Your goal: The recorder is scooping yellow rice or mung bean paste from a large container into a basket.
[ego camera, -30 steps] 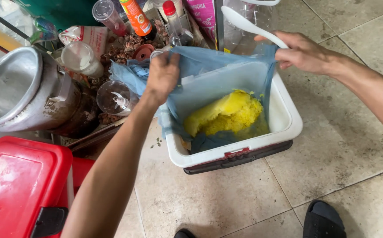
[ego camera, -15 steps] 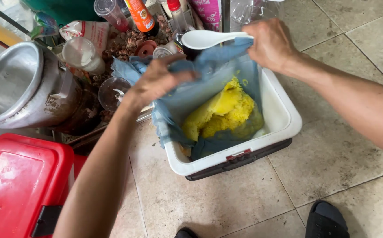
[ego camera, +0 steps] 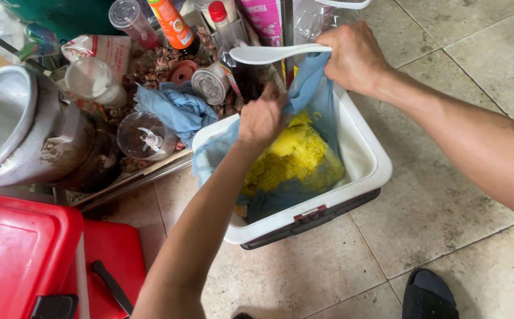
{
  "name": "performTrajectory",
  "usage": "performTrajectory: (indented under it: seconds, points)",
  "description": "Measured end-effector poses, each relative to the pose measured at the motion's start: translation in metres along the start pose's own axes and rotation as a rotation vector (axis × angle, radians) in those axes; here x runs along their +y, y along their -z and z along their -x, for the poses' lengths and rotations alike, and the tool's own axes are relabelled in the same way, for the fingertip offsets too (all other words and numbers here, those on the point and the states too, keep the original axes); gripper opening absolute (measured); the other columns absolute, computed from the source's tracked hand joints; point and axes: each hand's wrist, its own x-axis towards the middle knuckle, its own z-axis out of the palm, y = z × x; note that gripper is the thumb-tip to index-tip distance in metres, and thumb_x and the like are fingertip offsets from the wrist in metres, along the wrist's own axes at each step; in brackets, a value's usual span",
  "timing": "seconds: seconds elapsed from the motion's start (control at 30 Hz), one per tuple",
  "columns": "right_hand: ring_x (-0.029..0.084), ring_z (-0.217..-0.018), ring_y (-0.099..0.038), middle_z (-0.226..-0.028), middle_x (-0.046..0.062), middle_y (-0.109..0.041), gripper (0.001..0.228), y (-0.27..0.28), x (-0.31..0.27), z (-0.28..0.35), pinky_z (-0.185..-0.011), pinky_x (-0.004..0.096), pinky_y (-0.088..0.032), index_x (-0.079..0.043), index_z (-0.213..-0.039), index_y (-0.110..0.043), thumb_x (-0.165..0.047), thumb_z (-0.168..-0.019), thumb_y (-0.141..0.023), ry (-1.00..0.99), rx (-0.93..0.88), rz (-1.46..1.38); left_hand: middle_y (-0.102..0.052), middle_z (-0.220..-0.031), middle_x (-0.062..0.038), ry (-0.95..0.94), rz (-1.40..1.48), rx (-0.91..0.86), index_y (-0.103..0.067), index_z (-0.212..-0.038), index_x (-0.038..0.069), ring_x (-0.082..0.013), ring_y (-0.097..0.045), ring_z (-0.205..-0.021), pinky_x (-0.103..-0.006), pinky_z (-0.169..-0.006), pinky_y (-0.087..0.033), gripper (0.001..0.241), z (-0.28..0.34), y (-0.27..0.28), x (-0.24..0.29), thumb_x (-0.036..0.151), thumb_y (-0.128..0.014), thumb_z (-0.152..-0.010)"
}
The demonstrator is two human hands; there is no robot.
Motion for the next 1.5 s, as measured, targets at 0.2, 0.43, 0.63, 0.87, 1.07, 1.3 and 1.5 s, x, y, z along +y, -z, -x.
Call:
performTrajectory:
  seconds: [0.2,0.43,0.63,0.87,1.07,1.3,1.5]
  points:
    - [0.026,-0.064,-0.070,-0.073,0.016,-0.069,0.002,0.007,0.002,-0.004,-0.062,0.042,-0.053,-0.004,-0.088,-0.076,-0.004,-0.087,-0.074,-0.039,-0.049,-0.074,-0.072,-0.117,-0.025,0.091,0.529,0.298,-0.065,-0.133,0.004,-0.0446,-0.070,-0.111,-0.0463,-0.095,-0.056,0.042,-0.019,-0.067,-0.042,0.013,-0.061,-0.092]
    - [0.020,-0.059,-0.067,-0.069,0.012,-0.070,0.010,0.000,0.005,-0.014,-0.058,0.039,-0.053,-0.006,-0.086,-0.078,0.000,-0.083,-0.070,-0.107,-0.114,-0.114,-0.071,-0.122,-0.024,0.136,0.785,0.081,-0.061,-0.133,-0.003,-0.0367,-0.067,-0.114,-0.0416,-0.101,-0.049,0.049,-0.019,-0.001,-0.009,0.024,-0.067,-0.092]
    - [0.020,-0.067,-0.071,-0.074,0.013,-0.072,0.018,-0.017,-0.001,-0.019,-0.064,0.038,-0.056,-0.006,-0.087,-0.077,0.007,-0.081,-0.066,-0.128,-0.101,-0.148,-0.077,-0.092,-0.016,0.297,0.432,0.001,-0.076,-0.101,0.011,-0.0314,-0.076,-0.087,-0.0444,-0.082,-0.057,0.038,-0.036,0.014,0.014,0.034,-0.082,-0.072]
    - [0.030,-0.082,-0.068,-0.117,0.019,-0.070,0.056,0.048,-0.009,-0.007,-0.067,0.046,-0.060,-0.015,-0.142,-0.061,-0.028,-0.089,-0.074,-0.359,-0.368,0.067,-0.074,-0.088,-0.021,0.405,0.485,0.120,-0.077,-0.092,0.007,-0.0379,-0.072,-0.090,-0.0479,-0.082,-0.056,0.021,-0.060,-0.004,0.004,0.017,-0.071,-0.074]
    - [0.020,-0.046,-0.058,-0.074,0.008,-0.072,0.038,0.085,-0.055,0.034,-0.047,0.036,-0.055,-0.029,-0.133,-0.072,-0.043,-0.104,-0.051,-0.391,-0.866,0.438,-0.073,-0.093,-0.021,0.345,0.556,0.212,-0.079,-0.103,0.011,-0.0378,-0.072,-0.093,-0.0467,-0.083,-0.056,0.027,-0.069,-0.035,-0.014,0.017,-0.068,-0.079]
    - [0.019,-0.051,-0.058,-0.067,0.005,-0.065,0.036,0.034,-0.062,0.014,-0.053,0.035,-0.049,-0.020,-0.106,-0.077,-0.044,-0.102,-0.052,-0.252,-0.730,0.578,-0.074,-0.087,-0.019,0.332,0.629,0.157,-0.079,-0.097,0.010,-0.0343,-0.074,-0.086,-0.0434,-0.079,-0.057,0.028,-0.059,-0.007,-0.002,0.025,-0.078,-0.074]
    - [0.016,-0.047,-0.063,-0.070,0.007,-0.064,0.037,-0.039,0.010,0.059,-0.047,0.031,-0.053,-0.006,-0.110,-0.072,-0.031,-0.110,-0.045,-0.252,-0.855,0.625,-0.074,-0.080,-0.018,0.273,0.632,0.210,-0.079,-0.097,0.011,-0.0330,-0.075,-0.080,-0.0428,-0.076,-0.058,0.029,-0.061,-0.018,-0.008,0.018,-0.073,-0.069]
